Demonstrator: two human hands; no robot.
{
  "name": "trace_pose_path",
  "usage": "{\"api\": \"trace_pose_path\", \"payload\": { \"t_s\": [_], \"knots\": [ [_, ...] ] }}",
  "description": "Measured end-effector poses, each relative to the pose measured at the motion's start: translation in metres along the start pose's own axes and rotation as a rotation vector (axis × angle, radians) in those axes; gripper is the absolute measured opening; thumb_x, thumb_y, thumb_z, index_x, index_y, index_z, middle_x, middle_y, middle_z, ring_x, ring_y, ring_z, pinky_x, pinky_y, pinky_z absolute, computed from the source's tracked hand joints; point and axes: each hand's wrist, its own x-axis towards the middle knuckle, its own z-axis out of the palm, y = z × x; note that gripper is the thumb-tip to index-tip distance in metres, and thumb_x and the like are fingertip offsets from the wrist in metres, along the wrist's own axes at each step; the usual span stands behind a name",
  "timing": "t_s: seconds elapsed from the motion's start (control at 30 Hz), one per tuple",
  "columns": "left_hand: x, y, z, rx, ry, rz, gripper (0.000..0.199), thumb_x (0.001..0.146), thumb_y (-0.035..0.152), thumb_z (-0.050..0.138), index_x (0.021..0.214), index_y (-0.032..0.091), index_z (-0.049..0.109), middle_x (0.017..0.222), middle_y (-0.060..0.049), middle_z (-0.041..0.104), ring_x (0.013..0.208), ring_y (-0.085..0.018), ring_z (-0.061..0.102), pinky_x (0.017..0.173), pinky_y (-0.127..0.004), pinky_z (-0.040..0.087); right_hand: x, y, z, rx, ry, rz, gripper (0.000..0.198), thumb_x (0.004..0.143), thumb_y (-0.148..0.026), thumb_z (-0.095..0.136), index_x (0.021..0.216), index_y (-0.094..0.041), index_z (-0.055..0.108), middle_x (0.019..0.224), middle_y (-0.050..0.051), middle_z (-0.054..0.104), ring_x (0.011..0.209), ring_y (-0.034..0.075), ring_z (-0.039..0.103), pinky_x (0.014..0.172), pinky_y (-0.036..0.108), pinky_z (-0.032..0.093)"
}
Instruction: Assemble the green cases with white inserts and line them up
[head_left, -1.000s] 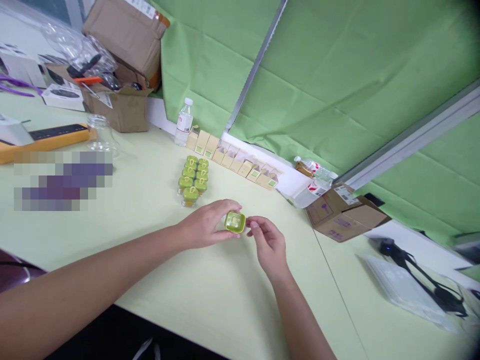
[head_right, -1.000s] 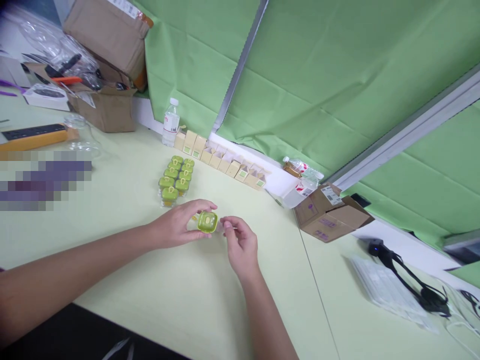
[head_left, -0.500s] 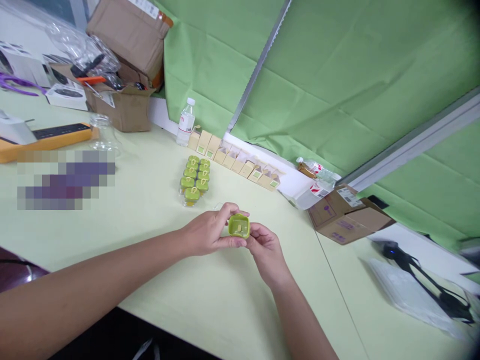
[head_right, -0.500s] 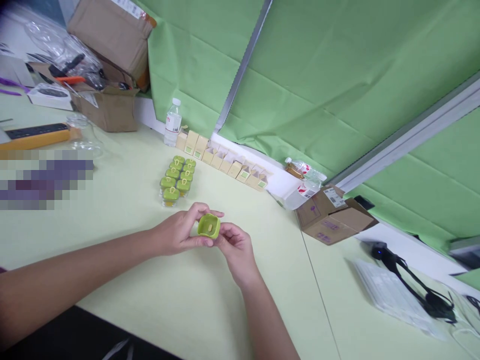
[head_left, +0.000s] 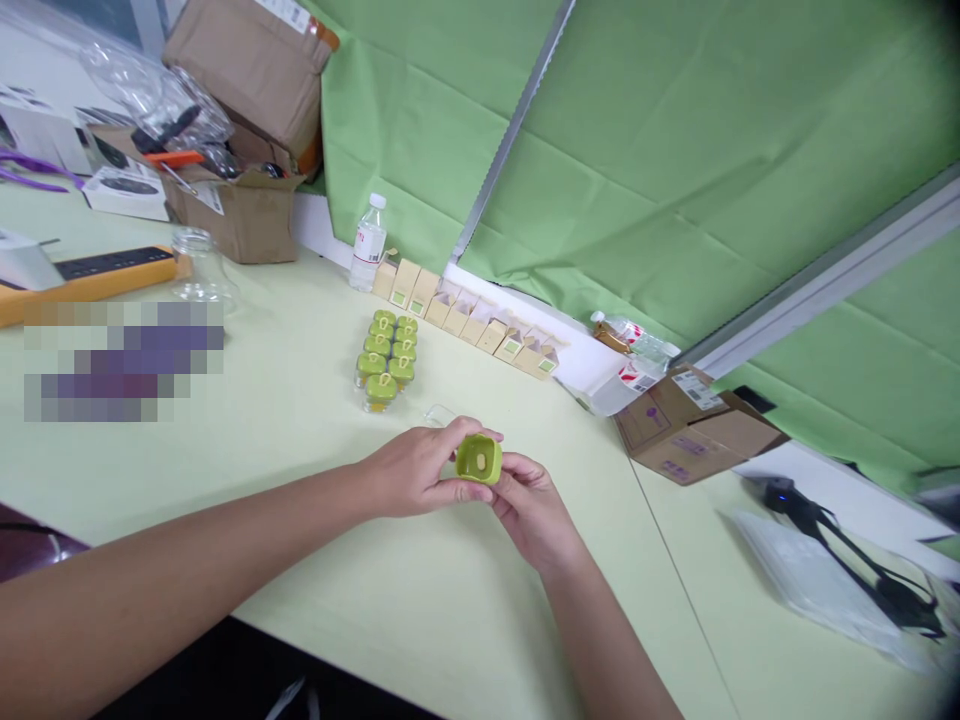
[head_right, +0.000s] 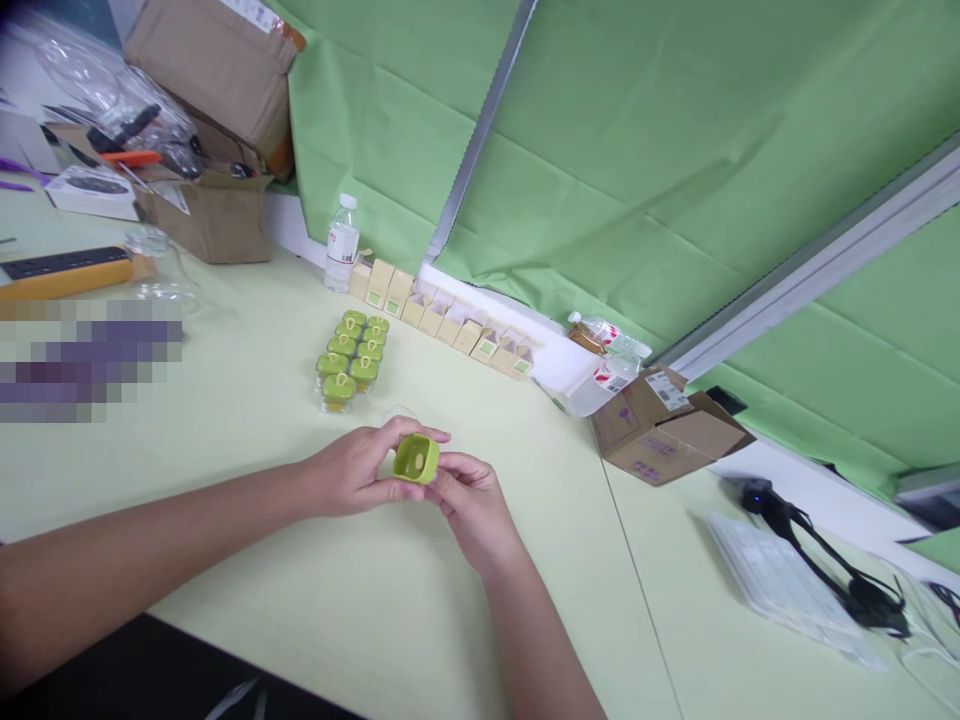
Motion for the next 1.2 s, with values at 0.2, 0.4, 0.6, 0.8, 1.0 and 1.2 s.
{"api": "trace_pose_path", "payload": {
  "t_s": [0.2, 0.4, 0.6, 0.8, 1.0, 1.2],
  "knots": [
    [0.003, -0.001, -0.002, 0.063, 0.04, 0.026, 0.054, 0.091, 0.048, 0.063, 0.137, 0.026, 0.044, 0.125, -0.007, 0.064, 0.107, -0.025, 0.066, 0.088, -0.036, 0.053, 0.0, -0.006, 0.001, -0.047, -0.012, 0.032, 0.028, 0.083, -0.037, 0.075, 0.108, -0.024, 0.075, 0.109, 0.005, 0.075, 0.1, 0.022, 0.069, 0.094, 0.039, 0.055],
    [0.005, -0.005, 0.001, 0.13, 0.193, 0.196, 0.052, 0.087, 0.045, 0.068, 0.13, 0.021, 0.052, 0.132, -0.011, 0.061, 0.125, -0.025, 0.056, 0.105, -0.039, 0.048, -0.003, -0.011, 0.003, 0.06, -0.062, 0.026, 0.03, 0.089, -0.043, 0.067, 0.112, -0.024, 0.07, 0.103, 0.006, 0.074, 0.092, 0.02, 0.069, 0.09, 0.037, 0.055],
    [0.004, -0.002, 0.003, 0.119, 0.179, 0.182, 0.058, 0.088, 0.04, 0.067, 0.137, 0.022, 0.043, 0.139, -0.012, 0.054, 0.129, -0.026, 0.052, 0.107, -0.042, 0.047, -0.002, -0.01, 0.003, -0.01, -0.049, -0.011, 0.032, 0.086, -0.04, 0.071, 0.114, -0.026, 0.068, 0.108, 0.006, 0.071, 0.098, 0.022, 0.069, 0.092, 0.037, 0.054],
    [0.004, 0.003, 0.003, 0.087, 0.229, 0.143, 0.017, 0.094, 0.024, 0.053, 0.11, 0.021, 0.059, 0.133, -0.012, 0.055, 0.118, -0.024, 0.058, 0.101, -0.04, 0.05, 0.0, -0.01, 0.003, -0.089, 0.074, -0.123, 0.033, 0.078, -0.032, 0.079, 0.109, -0.028, 0.069, 0.111, 0.003, 0.07, 0.103, 0.021, 0.064, 0.098, 0.039, 0.051],
    [0.006, -0.002, 0.006, 0.093, 0.227, 0.153, 0.015, 0.091, 0.02, 0.056, 0.101, 0.021, 0.067, 0.129, -0.008, 0.059, 0.111, -0.022, 0.061, 0.099, -0.038, 0.052, 0.001, -0.003, 0.006, -0.229, 0.037, -0.164, 0.045, 0.075, -0.029, 0.081, 0.117, -0.031, 0.065, 0.119, 0.004, 0.068, 0.098, 0.021, 0.064, 0.089, 0.039, 0.054],
    [0.008, 0.0, 0.008, 0.021, 0.229, 0.152, 0.008, 0.085, 0.015, 0.059, 0.087, 0.019, 0.065, 0.121, -0.008, 0.062, 0.109, -0.022, 0.062, 0.096, -0.038, 0.053, 0.0, -0.004, 0.007, -0.256, -0.016, -0.159, 0.038, 0.075, -0.029, 0.08, 0.111, -0.029, 0.065, 0.114, 0.004, 0.068, 0.095, 0.02, 0.063, 0.084, 0.037, 0.053]
  ]
}}
